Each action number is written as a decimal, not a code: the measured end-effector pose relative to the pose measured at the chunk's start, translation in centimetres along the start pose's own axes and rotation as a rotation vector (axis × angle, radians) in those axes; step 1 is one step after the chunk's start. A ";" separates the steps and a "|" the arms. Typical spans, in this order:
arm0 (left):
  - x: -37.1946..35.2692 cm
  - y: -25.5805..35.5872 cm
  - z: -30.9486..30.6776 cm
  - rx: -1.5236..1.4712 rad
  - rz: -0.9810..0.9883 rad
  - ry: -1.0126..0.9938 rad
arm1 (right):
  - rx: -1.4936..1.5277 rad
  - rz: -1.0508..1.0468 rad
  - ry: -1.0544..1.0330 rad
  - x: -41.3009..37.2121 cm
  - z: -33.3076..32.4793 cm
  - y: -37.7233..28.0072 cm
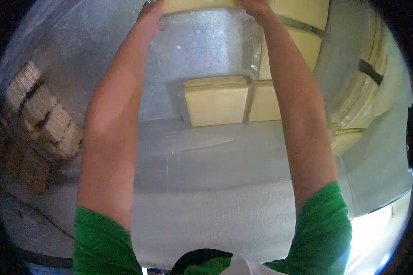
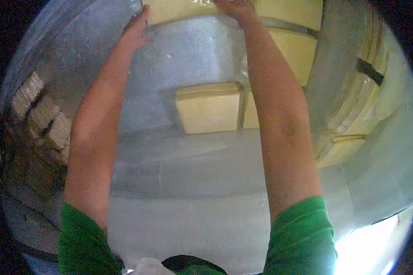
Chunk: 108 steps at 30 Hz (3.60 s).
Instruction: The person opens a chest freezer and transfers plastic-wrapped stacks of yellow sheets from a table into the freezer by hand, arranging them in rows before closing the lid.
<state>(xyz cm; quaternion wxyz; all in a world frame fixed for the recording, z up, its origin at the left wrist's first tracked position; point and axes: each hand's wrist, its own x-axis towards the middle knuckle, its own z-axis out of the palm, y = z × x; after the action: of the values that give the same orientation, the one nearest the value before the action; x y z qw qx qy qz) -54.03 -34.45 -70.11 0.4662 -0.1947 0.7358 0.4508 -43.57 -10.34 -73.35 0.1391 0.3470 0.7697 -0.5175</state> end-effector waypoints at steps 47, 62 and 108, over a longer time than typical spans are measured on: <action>-76.9 -14.1 -72.5 0.605 0.796 1.132 | -0.054 -0.159 0.074 -60.9 -3.7 -15.9; -78.2 -18.7 -108.2 0.844 0.162 1.161 | 0.039 -0.341 0.325 -85.5 16.0 -40.4; -75.1 -14.6 -123.5 -0.196 0.267 0.171 | 0.814 0.125 -1.062 -76.5 74.8 -94.0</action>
<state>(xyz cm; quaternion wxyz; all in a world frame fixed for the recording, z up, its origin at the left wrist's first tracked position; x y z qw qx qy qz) -70.04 -156.44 7.20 0.3167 -0.1772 0.7448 0.5600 -63.07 -128.01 4.42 0.3865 0.1142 0.3189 -0.8579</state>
